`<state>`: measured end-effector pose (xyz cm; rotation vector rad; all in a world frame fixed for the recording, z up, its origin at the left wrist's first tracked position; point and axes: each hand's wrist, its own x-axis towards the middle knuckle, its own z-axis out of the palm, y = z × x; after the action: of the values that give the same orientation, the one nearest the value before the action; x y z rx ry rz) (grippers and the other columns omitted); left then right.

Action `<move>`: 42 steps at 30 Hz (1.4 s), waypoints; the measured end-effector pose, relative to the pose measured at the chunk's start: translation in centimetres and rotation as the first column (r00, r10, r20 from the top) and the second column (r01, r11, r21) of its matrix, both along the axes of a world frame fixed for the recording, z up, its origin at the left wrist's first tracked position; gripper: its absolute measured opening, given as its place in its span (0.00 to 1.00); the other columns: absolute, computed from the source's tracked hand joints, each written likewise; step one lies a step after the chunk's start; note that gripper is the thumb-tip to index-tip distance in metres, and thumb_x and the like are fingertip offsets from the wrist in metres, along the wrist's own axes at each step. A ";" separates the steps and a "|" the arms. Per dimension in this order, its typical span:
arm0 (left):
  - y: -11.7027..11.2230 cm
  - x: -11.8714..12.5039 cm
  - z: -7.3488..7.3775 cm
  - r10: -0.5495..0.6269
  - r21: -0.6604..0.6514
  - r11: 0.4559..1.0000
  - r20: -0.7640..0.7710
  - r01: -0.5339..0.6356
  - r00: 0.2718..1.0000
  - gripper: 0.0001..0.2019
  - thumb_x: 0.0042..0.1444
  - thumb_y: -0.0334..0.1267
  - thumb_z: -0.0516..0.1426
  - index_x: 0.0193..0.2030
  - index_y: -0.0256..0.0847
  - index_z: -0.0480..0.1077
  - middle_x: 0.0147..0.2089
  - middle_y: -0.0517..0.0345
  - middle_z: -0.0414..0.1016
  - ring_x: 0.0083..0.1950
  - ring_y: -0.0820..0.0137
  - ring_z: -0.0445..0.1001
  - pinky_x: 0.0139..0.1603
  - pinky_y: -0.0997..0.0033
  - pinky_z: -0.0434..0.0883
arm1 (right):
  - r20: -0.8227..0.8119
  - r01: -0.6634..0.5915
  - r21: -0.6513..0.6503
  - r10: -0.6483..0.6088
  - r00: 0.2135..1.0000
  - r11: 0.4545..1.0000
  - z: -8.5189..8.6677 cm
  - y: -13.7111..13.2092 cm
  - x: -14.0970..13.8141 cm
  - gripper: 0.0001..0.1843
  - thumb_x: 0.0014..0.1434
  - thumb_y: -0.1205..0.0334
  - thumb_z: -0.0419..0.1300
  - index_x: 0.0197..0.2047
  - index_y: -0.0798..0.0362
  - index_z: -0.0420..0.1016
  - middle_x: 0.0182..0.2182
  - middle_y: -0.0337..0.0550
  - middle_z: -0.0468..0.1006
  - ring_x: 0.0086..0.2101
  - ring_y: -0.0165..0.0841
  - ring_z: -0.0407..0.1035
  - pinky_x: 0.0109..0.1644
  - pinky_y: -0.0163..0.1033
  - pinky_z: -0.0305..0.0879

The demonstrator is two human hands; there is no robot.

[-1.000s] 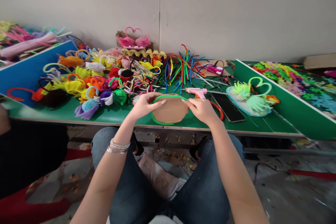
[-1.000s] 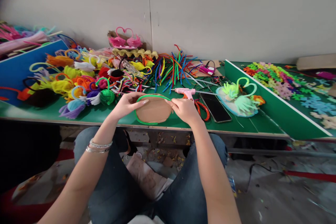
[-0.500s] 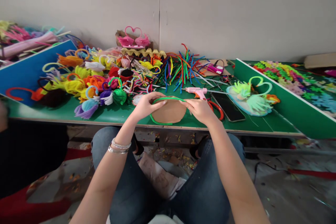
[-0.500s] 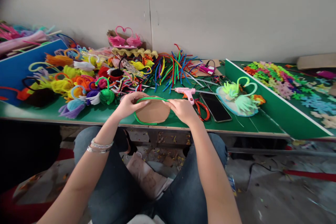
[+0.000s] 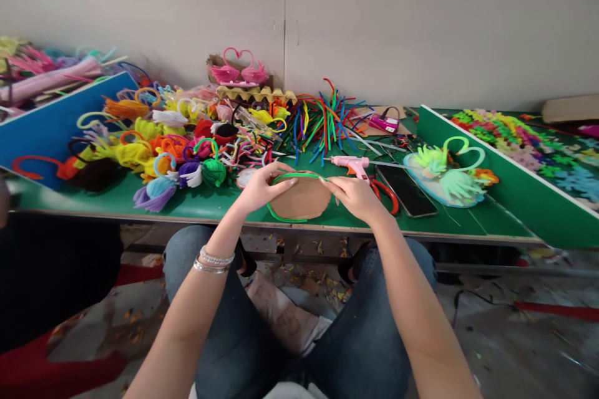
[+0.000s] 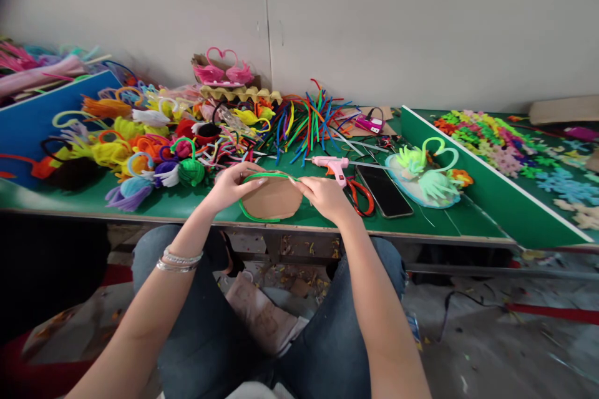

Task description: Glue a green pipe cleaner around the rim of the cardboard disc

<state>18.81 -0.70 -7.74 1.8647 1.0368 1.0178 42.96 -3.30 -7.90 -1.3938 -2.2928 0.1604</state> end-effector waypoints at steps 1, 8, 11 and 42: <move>0.0 0.0 0.0 -0.015 -0.001 1.000 0.006 0.015 1.000 0.16 0.50 0.48 0.60 0.39 0.39 0.71 0.34 0.56 0.77 0.34 0.71 0.72 0.30 0.75 0.65 | 0.024 0.003 0.038 -0.003 1.000 0.999 -0.1 0.0 -0.1 0.28 0.66 0.45 0.40 0.26 0.52 0.69 0.23 0.43 0.74 0.27 0.34 0.69 0.31 0.37 0.53; 0.1 -0.1 0.1 -0.066 0.009 0.998 0.006 0.066 0.998 0.14 0.51 0.47 0.59 0.36 0.36 0.69 0.35 0.55 0.76 0.36 0.71 0.73 0.36 0.73 0.69 | 0.133 -0.003 0.170 -0.020 0.991 0.985 -0.3 0.0 -0.8 0.31 0.67 0.45 0.35 0.23 0.53 0.65 0.21 0.44 0.73 0.24 0.32 0.67 0.30 0.37 0.48; 0.0 -0.4 0.4 -0.087 0.007 0.996 -0.041 0.088 0.995 0.16 0.51 0.47 0.59 0.39 0.36 0.71 0.38 0.53 0.77 0.38 0.69 0.74 0.38 0.72 0.69 | 0.128 -0.015 0.158 -0.005 0.992 0.987 -0.3 0.0 -1.0 0.30 0.67 0.45 0.35 0.24 0.53 0.65 0.21 0.43 0.72 0.24 0.31 0.66 0.30 0.36 0.48; -0.2 -0.8 0.8 -0.037 0.026 0.999 -0.166 0.042 0.985 0.17 0.54 0.49 0.57 0.39 0.37 0.78 0.37 0.52 0.81 0.36 0.68 0.76 0.34 0.74 0.70 | 0.122 -0.086 0.156 0.067 0.990 0.984 -0.7 -0.2 -1.1 0.23 0.67 0.54 0.43 0.44 0.55 0.77 0.37 0.47 0.82 0.36 0.37 0.76 0.38 0.38 0.63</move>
<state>18.05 -0.89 -6.98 2.0133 1.0810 0.8705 41.87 -3.48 -8.64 -1.2644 -2.3963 -0.0836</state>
